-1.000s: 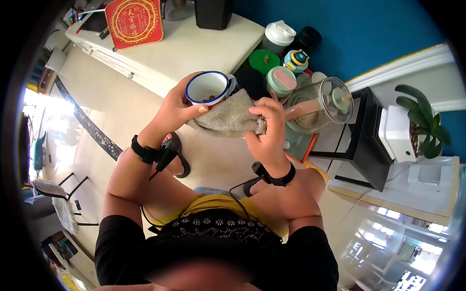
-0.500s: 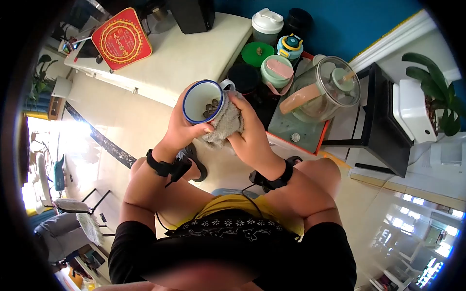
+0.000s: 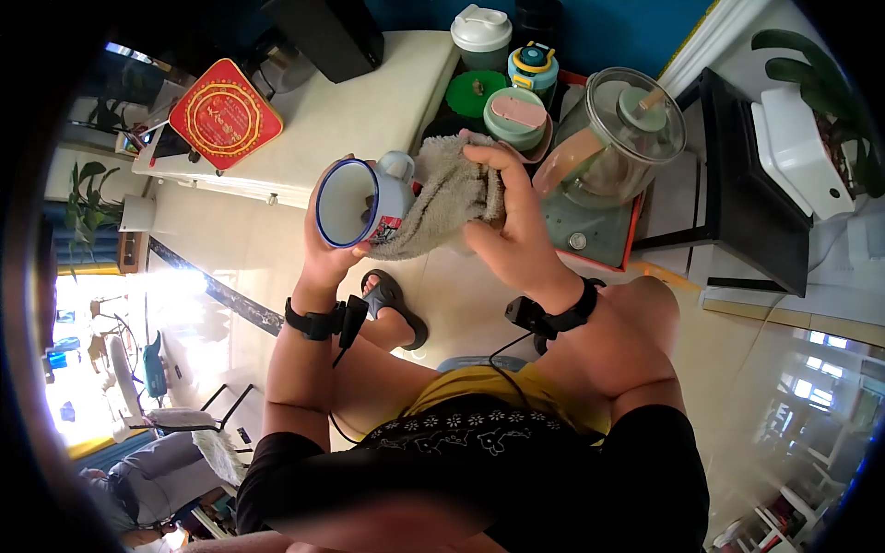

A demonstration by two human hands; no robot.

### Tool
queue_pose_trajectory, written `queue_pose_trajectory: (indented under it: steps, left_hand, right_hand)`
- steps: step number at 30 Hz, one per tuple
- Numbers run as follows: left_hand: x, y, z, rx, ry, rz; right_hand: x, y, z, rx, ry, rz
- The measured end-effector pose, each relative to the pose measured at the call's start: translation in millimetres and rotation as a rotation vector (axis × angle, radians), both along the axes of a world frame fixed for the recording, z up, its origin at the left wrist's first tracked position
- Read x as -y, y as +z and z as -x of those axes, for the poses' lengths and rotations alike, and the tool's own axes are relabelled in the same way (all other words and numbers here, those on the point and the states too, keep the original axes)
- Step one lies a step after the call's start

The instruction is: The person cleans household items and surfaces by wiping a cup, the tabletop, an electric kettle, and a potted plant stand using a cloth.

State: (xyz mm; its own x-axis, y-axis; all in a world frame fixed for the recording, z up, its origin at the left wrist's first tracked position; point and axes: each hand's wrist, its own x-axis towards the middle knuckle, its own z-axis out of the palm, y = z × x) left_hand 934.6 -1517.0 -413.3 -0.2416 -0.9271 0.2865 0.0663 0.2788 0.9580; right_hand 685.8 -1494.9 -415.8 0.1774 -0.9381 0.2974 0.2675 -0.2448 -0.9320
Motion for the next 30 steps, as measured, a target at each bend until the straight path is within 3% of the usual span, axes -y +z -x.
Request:
queue_pose_trajectory:
  steps: [7,9,14,16,23,26,30]
  left_hand:
    - [-6.2,8.8,5.5,0.076,-0.130,0.013]
    - [-7.7,6.8,7.3,0.158,-0.190,-0.001]
    - [-7.9,5.7,9.1,0.263,-0.193,0.125]
    - [-9.1,4.7,13.8,0.185,-0.146,0.155]
    - [-12.6,-4.5,16.0,0.222,-0.059,0.126]
    - [-15.7,-11.4,18.7,0.170,-0.043,0.098]
    - [-17.9,-6.5,24.3,-0.045,0.128,0.056]
  right_hand:
    - [-0.7,2.8,-3.5,0.102,-0.039,0.203]
    - [1.5,2.7,-3.3,-0.050,0.111,0.272]
    - [-1.9,4.0,-8.3,-0.189,0.104,0.150]
    - [-5.1,-3.4,-13.7,-0.131,0.124,-0.072]
    - [-0.5,-0.4,-11.4,-0.421,-0.037,-0.015]
    - [1.1,2.0,-5.7,-0.419,-0.050,-0.032]
    - [0.2,-0.4,-3.5,-0.340,-0.026,-0.247]
